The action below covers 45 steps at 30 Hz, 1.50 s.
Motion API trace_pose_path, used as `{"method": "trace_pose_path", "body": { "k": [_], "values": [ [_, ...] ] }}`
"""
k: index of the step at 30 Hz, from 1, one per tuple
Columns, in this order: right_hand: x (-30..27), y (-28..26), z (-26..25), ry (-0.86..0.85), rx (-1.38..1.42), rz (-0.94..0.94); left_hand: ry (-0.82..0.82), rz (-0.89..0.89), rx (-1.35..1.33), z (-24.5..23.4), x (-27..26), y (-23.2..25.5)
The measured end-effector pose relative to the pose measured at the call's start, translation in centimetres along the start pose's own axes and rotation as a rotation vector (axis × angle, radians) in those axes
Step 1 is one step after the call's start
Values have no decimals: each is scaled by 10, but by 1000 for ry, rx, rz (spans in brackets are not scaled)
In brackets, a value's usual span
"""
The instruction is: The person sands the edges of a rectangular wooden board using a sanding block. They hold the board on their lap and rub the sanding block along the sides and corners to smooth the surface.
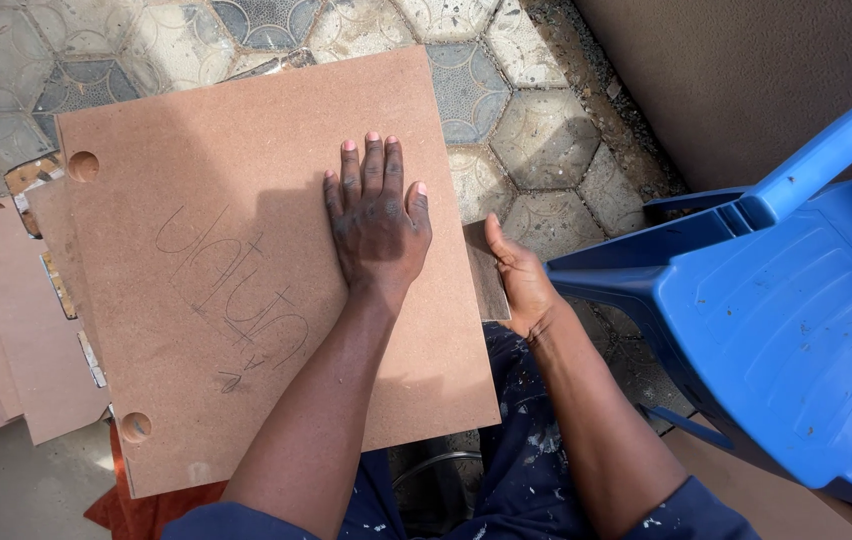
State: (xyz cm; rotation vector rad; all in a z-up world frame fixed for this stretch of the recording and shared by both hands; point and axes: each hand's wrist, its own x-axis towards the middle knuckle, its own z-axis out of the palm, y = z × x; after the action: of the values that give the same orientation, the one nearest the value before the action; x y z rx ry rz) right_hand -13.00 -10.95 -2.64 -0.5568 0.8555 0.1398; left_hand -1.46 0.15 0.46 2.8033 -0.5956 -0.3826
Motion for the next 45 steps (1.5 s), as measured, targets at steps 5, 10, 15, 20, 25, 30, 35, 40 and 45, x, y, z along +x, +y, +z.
{"method": "trace_pose_path", "body": {
  "k": [5,10,15,20,25,30,35,40,45],
  "values": [
    [53,-29,33,-163,-79,-148,6,6,1,1,2,1],
    [37,-13,24,-94,-404,-176,34,-18,32,0,1,-1],
    [16,12,26,-87,-279,-169,346,79,110,36,4,-11],
    [49,-25,53,-175,-118,-134,385,94,95,41,8,-14],
    [-59,-31,103,-39,-430,-157,84,31,34,7,6,-2],
    [1,-39,98,-189,-473,-302,26,19,45,7,-2,-2],
    [-16,-12,49,-25,-521,-185,63,28,54,10,6,-5],
    [-17,-25,82,-12,-504,-196,69,15,68,16,0,-2],
    [-36,-44,103,-209,-344,-214,79,12,86,16,8,-5]
  ]
}}
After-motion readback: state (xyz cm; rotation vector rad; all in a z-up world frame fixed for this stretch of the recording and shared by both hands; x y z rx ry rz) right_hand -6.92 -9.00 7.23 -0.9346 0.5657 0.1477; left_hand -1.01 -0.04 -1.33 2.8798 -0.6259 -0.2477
